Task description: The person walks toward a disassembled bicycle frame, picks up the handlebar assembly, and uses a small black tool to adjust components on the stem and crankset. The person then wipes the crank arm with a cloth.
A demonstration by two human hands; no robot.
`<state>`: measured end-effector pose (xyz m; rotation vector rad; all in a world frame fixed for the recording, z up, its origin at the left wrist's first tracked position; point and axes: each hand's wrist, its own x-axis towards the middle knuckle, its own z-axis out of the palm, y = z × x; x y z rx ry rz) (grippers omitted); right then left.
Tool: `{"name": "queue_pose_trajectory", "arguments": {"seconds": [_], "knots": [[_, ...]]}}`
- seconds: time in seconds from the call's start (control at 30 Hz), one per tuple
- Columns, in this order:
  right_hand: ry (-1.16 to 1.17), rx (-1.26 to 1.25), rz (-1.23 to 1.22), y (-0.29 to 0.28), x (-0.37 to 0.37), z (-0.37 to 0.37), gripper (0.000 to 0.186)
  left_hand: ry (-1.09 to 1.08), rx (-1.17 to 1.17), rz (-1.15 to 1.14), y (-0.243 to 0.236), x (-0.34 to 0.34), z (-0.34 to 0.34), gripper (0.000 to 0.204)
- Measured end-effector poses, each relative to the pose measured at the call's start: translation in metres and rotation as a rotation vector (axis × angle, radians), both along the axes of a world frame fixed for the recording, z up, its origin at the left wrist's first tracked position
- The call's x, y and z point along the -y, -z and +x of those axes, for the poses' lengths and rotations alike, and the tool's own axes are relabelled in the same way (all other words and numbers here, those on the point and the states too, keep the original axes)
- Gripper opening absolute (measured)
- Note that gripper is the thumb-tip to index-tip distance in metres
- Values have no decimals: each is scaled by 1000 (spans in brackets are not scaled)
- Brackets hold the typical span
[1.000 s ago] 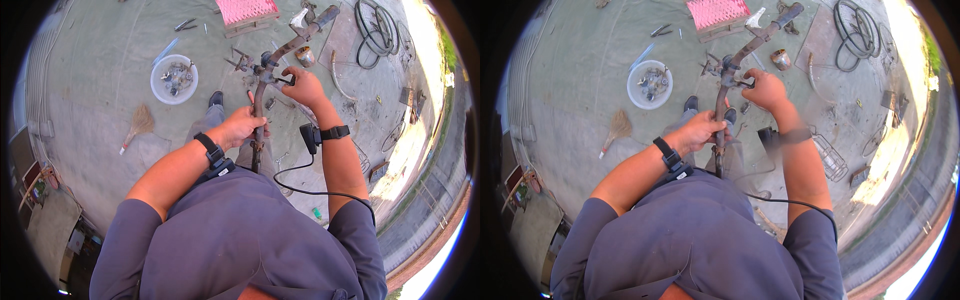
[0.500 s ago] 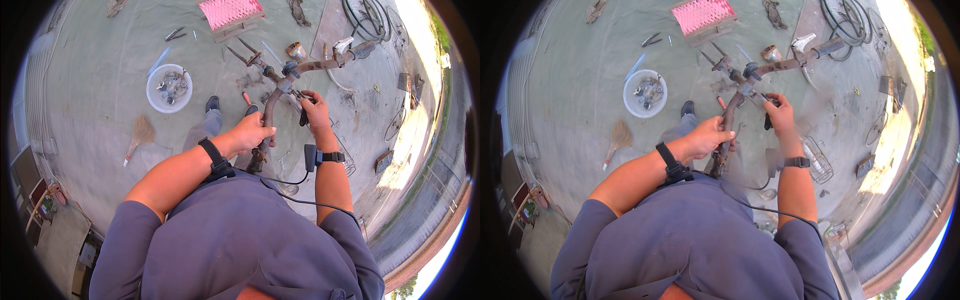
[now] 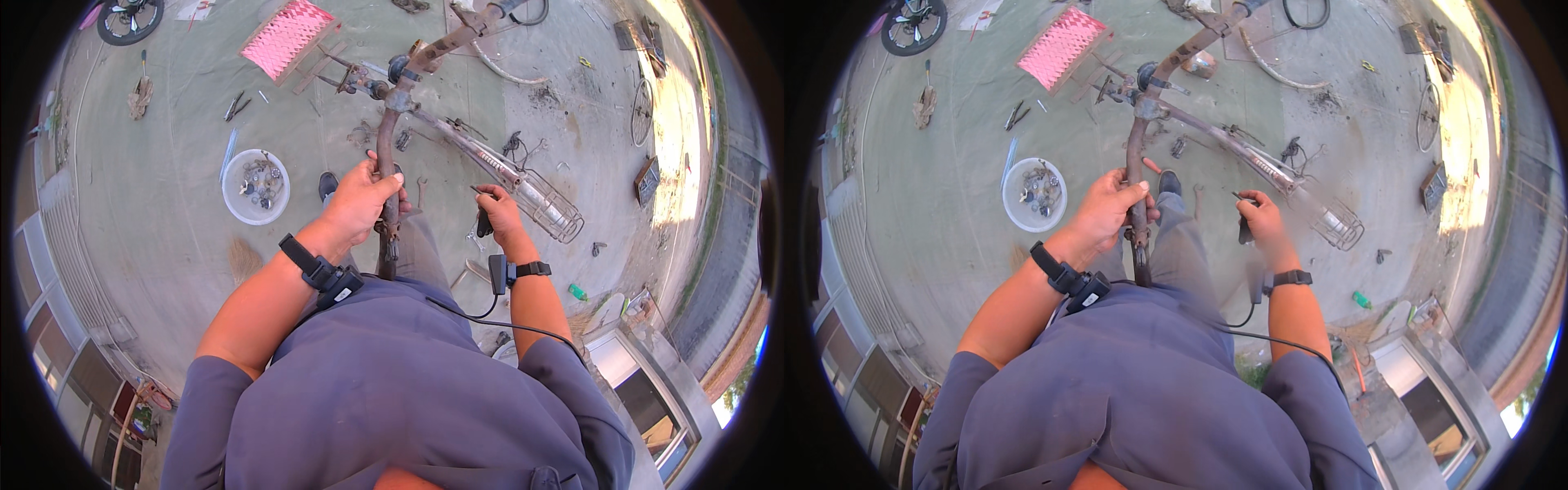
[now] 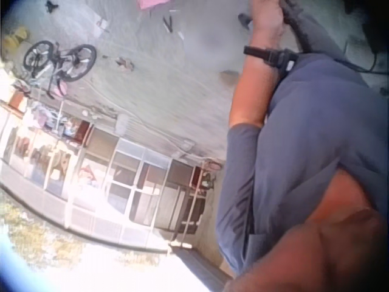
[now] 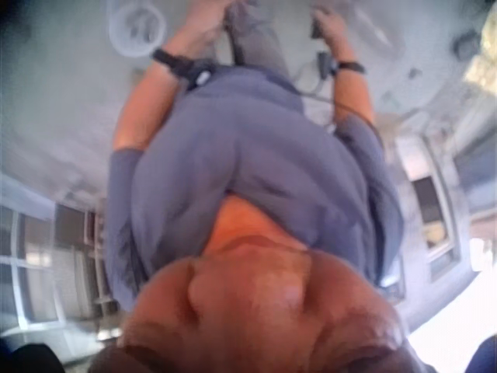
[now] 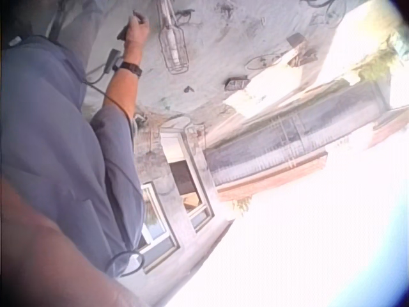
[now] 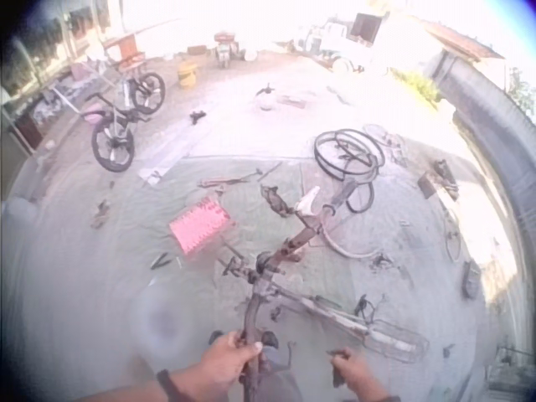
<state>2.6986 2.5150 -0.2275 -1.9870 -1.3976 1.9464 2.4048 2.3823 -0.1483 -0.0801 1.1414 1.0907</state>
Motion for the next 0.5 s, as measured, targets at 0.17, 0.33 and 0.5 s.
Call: {"name": "queue_pose_trajectory", "arguments": {"seconds": [0.17, 0.33, 0.5], "knots": [[93, 46, -64, 4, 23, 56, 34, -37, -69, 40, -10, -40, 8, 20], [199, 51, -114, 11, 46, 102, 34, -150, -126, 51, -11, -86, 23, 19], [298, 34, -97, 18, 69, 143, 34, -220, -159, 87, -4, -132, 22, 20]]}}
